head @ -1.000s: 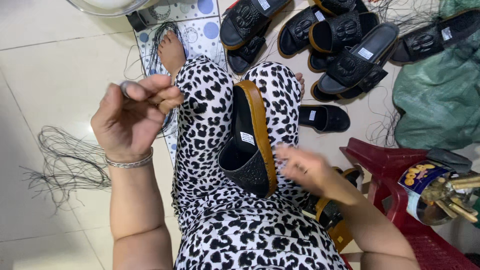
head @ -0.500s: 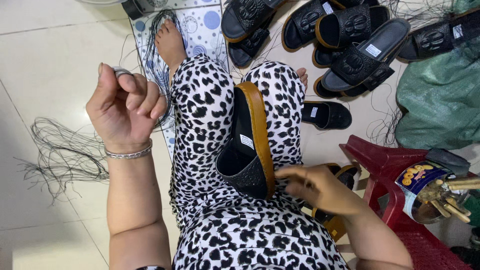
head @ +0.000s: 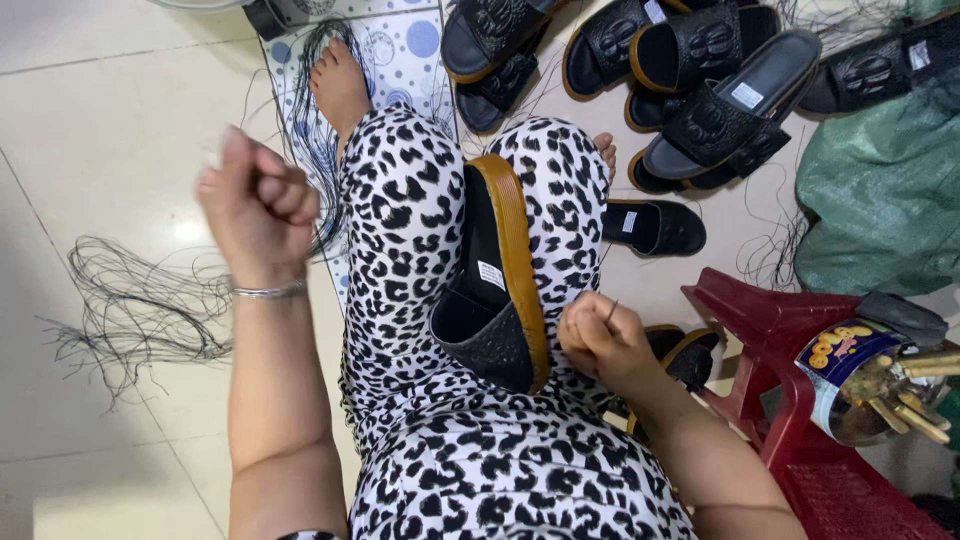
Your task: The person sits on the floor and uses a needle and thread to stitch the upper part of a black slide sandal to its brown sole, working around the edge one stitch at a time.
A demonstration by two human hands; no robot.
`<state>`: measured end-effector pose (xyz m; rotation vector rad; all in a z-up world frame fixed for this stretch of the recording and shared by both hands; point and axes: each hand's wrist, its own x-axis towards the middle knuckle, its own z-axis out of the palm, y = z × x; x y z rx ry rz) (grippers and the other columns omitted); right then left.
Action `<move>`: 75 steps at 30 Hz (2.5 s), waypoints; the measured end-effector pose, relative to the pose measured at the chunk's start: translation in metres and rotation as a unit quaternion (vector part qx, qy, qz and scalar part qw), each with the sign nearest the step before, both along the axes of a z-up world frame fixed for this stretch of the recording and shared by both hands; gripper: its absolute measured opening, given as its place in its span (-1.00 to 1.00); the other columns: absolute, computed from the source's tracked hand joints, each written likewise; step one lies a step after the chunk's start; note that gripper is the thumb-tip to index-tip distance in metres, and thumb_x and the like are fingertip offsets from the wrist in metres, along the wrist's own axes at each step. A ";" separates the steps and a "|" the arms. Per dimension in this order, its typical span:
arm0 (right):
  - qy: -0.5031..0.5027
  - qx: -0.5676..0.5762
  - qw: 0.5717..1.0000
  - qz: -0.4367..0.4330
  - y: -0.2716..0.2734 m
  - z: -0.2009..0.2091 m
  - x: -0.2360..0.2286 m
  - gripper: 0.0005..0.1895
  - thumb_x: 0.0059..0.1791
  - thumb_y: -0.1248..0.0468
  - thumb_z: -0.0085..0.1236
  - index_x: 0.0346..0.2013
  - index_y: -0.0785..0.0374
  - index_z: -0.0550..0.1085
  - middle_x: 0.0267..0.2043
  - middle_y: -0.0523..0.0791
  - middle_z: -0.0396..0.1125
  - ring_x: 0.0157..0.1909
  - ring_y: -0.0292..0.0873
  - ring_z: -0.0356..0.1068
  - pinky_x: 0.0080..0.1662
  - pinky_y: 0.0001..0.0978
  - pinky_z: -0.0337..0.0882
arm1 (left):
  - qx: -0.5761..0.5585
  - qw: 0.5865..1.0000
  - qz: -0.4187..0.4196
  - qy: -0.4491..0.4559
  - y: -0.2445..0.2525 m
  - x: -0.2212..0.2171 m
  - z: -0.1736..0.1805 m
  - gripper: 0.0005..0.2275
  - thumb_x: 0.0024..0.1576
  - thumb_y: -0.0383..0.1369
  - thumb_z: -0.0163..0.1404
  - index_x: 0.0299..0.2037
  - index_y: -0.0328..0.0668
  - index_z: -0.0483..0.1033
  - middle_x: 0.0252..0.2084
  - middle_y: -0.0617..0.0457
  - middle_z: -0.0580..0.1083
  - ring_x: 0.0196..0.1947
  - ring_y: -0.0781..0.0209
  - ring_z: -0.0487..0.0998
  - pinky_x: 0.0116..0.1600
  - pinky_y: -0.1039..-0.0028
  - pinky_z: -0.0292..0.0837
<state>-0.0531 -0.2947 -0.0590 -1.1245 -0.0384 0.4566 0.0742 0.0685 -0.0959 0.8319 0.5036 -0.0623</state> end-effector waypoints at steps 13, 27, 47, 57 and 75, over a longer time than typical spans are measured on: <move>-0.209 -0.456 0.855 0.129 -0.034 0.058 0.031 -0.55 0.04 0.31 0.01 0.25 0.18 0.45 -0.18 -0.03 0.48 -0.32 -0.12 0.50 -0.29 -0.43 0.55 | 0.462 0.866 -0.101 -0.160 -0.026 -0.052 0.072 -0.94 0.31 -0.52 -0.01 -0.22 -0.27 0.48 0.03 -0.16 0.51 -0.10 0.10 0.54 -0.13 0.48 0.44; -0.327 -0.511 0.761 0.229 -0.024 0.073 0.045 -0.64 0.07 0.25 -0.01 0.10 -0.13 0.59 -0.40 -0.15 0.42 -0.51 -0.08 0.45 -0.48 -0.32 0.45 | 0.083 0.849 -0.511 -0.110 -0.078 -0.104 0.040 -0.75 0.18 -0.28 0.15 -0.52 -0.17 0.65 -0.38 -0.12 0.62 -0.05 -0.01 0.59 0.09 0.11 0.40; -0.277 -0.524 0.731 0.338 -0.007 0.048 0.048 -0.76 0.05 0.19 0.10 -0.05 0.16 0.32 -0.43 -0.17 0.43 -0.59 -0.11 0.42 -0.60 -0.19 0.30 | 0.118 0.655 -0.685 -0.296 -0.083 -0.063 0.085 -0.37 0.09 0.06 -0.04 0.30 -0.14 0.35 0.34 -0.32 0.31 0.32 -0.22 0.34 0.27 0.24 0.29; -0.370 -0.587 0.688 0.213 -0.008 0.037 0.023 -0.65 0.09 0.14 -0.02 0.14 0.17 0.39 -0.30 -0.09 0.49 -0.28 -0.04 0.53 -0.34 -0.23 0.53 | 0.064 0.835 -0.491 -0.239 -0.080 -0.062 0.072 -0.90 0.17 -0.36 0.14 -0.29 -0.22 0.60 -0.22 -0.04 0.55 -0.05 0.07 0.56 0.19 0.19 0.46; 0.018 -0.426 0.884 0.191 -0.061 0.069 0.049 -0.65 -0.14 0.31 0.29 -0.05 0.28 0.58 -0.27 0.05 0.59 -0.33 -0.08 0.55 -0.41 -0.21 0.57 | 0.252 0.882 -0.364 -0.162 -0.091 -0.075 0.053 -0.65 0.13 -0.49 0.12 0.11 -0.43 0.41 -0.37 -0.11 0.58 -0.37 0.08 0.63 -0.20 0.32 0.57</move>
